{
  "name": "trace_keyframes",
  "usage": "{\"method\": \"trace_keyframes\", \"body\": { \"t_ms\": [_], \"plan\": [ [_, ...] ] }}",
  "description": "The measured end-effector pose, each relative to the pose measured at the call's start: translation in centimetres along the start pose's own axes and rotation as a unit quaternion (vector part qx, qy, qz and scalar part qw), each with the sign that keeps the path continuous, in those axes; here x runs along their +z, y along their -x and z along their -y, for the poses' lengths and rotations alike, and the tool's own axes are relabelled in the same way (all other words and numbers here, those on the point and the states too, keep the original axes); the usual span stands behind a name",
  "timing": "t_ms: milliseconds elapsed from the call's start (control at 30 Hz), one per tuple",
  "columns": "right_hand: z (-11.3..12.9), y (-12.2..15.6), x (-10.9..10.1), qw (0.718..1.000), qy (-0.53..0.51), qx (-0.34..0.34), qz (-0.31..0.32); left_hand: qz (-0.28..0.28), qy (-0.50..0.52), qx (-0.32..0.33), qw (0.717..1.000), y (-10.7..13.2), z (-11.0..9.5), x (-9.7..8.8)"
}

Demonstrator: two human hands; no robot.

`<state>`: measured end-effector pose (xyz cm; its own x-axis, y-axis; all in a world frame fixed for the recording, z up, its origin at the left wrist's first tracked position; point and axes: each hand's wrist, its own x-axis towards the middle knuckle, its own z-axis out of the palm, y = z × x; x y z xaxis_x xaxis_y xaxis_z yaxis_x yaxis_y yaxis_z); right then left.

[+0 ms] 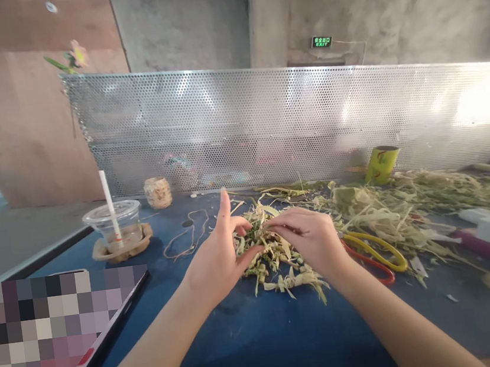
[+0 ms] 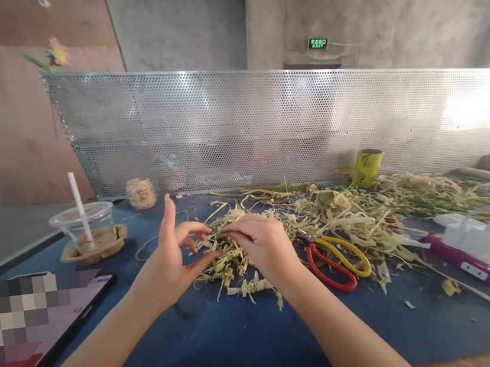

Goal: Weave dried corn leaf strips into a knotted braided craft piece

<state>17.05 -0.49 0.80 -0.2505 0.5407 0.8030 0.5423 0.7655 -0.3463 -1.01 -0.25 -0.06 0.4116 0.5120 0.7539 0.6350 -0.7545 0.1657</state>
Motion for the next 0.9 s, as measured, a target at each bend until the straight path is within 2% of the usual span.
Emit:
{"method": "trace_keyframes", "body": {
  "t_ms": [167, 300, 367, 467, 567, 700, 800, 833, 900],
  "plan": [
    [0.5, -0.2, 0.0, 0.999, -0.030, 0.007, 0.010, -0.030, 0.055, -0.004, 0.998, 0.3, -0.5, 0.3],
    [0.7, -0.1, 0.1, 1.000, -0.001, 0.011, -0.028, -0.067, 0.048, 0.026, 0.996, 0.4, -0.6, 0.5],
    [0.8, -0.2, 0.2, 0.998, -0.034, 0.033, -0.040, -0.070, 0.030, 0.063, 0.995, 0.3, -0.5, 0.5],
    [0.9, -0.3, 0.3, 0.988, -0.135, 0.074, -0.011, -0.084, -0.046, 0.145, 0.985, 0.0, -0.5, 0.5],
    [1.0, -0.5, 0.4, 0.980, -0.176, 0.095, -0.015, -0.105, -0.150, 0.245, 0.952, -0.2, -0.8, 0.1],
    [1.4, -0.6, 0.1, 0.981, -0.191, 0.034, -0.020, -0.165, -0.239, 0.345, 0.893, 0.0, -1.1, -0.9],
    [1.7, -0.4, -0.2, 0.984, -0.179, -0.008, -0.018, -0.173, -0.242, 0.397, 0.868, 0.5, -0.8, -1.6],
    [1.7, -0.4, -0.3, 0.985, -0.172, -0.017, -0.021, -0.161, -0.239, 0.403, 0.869, 0.7, -0.6, -1.7],
    [1.6, -0.5, -0.5, 0.986, -0.159, -0.041, -0.017, -0.091, -0.225, 0.346, 0.907, 0.9, -0.2, -2.0]
  ]
}}
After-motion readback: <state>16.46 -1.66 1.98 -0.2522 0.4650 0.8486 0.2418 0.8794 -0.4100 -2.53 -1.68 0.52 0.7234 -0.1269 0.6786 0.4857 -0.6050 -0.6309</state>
